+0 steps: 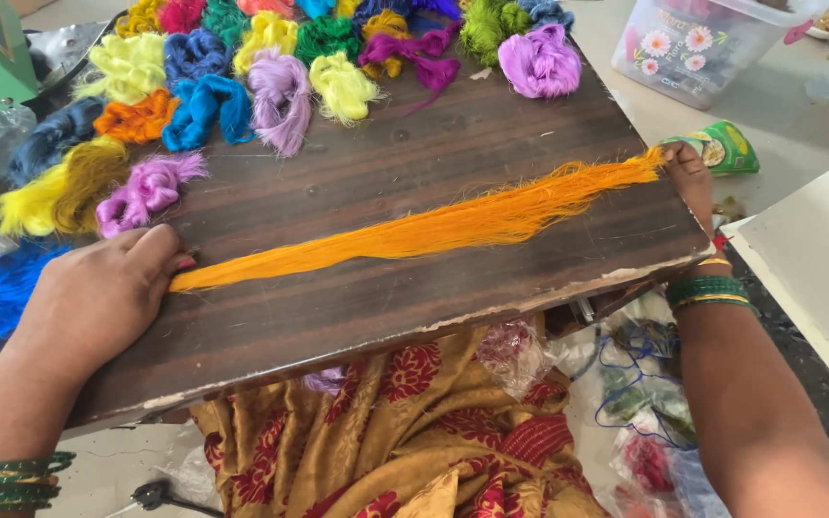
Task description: The person selects a bundle of orange yarn, aligns and smooths it on a wooden table, folds it, ties a knot at the center to form a loop, and then places the finished tassel into a small plastic bag. Other colorful yarn bundles are visible on the table.
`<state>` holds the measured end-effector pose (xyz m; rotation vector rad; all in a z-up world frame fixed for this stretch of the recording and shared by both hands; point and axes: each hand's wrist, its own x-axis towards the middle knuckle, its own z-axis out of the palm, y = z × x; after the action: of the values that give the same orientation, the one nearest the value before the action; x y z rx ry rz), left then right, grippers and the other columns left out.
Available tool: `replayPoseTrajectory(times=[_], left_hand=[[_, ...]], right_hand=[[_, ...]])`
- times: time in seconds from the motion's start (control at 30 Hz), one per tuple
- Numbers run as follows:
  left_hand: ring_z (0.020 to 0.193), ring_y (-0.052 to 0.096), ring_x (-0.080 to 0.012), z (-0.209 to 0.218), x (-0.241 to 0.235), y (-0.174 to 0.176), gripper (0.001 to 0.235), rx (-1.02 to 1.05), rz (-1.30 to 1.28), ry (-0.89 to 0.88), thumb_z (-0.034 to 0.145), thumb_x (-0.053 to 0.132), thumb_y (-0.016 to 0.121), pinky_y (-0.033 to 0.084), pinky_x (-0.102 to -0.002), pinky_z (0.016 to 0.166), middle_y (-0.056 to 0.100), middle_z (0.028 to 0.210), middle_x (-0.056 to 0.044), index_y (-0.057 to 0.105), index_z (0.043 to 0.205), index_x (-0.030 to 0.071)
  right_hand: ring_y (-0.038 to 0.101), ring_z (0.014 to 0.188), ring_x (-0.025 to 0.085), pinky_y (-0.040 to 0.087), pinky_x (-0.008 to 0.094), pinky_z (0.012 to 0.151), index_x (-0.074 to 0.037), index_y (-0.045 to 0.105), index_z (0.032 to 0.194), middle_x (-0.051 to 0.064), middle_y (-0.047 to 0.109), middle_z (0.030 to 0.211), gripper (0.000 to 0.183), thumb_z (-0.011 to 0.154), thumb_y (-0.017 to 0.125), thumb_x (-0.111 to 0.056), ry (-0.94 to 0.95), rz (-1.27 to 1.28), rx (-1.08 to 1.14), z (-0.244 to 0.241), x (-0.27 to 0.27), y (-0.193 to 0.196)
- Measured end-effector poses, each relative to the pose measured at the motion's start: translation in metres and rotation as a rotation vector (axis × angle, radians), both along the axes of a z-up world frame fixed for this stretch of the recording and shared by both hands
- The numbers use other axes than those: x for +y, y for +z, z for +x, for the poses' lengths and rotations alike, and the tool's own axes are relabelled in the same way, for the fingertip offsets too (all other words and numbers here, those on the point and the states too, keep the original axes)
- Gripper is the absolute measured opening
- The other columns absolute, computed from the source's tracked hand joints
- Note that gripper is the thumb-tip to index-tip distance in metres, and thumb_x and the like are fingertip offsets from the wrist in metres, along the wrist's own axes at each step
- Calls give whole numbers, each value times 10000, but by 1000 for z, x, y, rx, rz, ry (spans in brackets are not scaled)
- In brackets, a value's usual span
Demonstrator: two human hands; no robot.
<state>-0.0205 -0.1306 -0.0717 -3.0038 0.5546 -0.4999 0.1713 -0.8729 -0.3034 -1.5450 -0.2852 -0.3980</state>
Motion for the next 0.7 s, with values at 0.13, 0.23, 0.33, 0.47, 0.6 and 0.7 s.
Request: replayPoseTrajectory(times=[0.13,0.23,0.33,0.47,0.6,0.7], left_hand=[[807,689,-374,-1,0,1,237,16,-43,-2,970,326,633,533,-490,641,700,909,-127,574,971,97],[826,689,-372,-3,2,0,226,-4,-42,-26,981,313,627,535,-492,679,694,916,-133,567,985,95],[815,690,-374,-1,-2,3,231,37,-33,14,983,320,625,533,-490,661,695,914,-136,571,974,96],[836,689,-376,2,0,1,217,47,-26,-1,1009,312,610,531,-496,687,693,905,-136,574,996,99],[849,693,-380,1,19,0,214,37,12,56,1008,314,600,533,-505,695,696,903,-136,571,1007,102],[859,682,-397,-1,22,1,216,-1,-52,68,1004,303,598,525,-510,687,693,924,-154,562,1008,90]], right_hand=[[601,892,37,514,210,798,-97,658,1138,-41,683,1050,102,1136,565,-139,-34,141,125,-34,47,31],[625,931,76,539,247,827,-71,664,1182,0,695,1091,110,1159,572,-127,-17,202,133,-60,53,30],[650,1055,123,544,280,943,-20,645,1235,29,689,1182,173,1114,545,-93,-173,-255,17,-57,12,-6],[628,1091,142,530,303,943,-42,605,1346,42,666,1254,302,1068,549,-146,-73,-263,73,-66,-36,-56],[511,1122,350,421,437,947,-62,582,1252,192,561,1214,289,1080,492,-277,-398,-792,420,-140,-93,-114],[650,1073,460,528,540,940,-123,698,1218,239,707,1147,304,1063,583,-358,-571,-1107,451,-182,-90,-111]])
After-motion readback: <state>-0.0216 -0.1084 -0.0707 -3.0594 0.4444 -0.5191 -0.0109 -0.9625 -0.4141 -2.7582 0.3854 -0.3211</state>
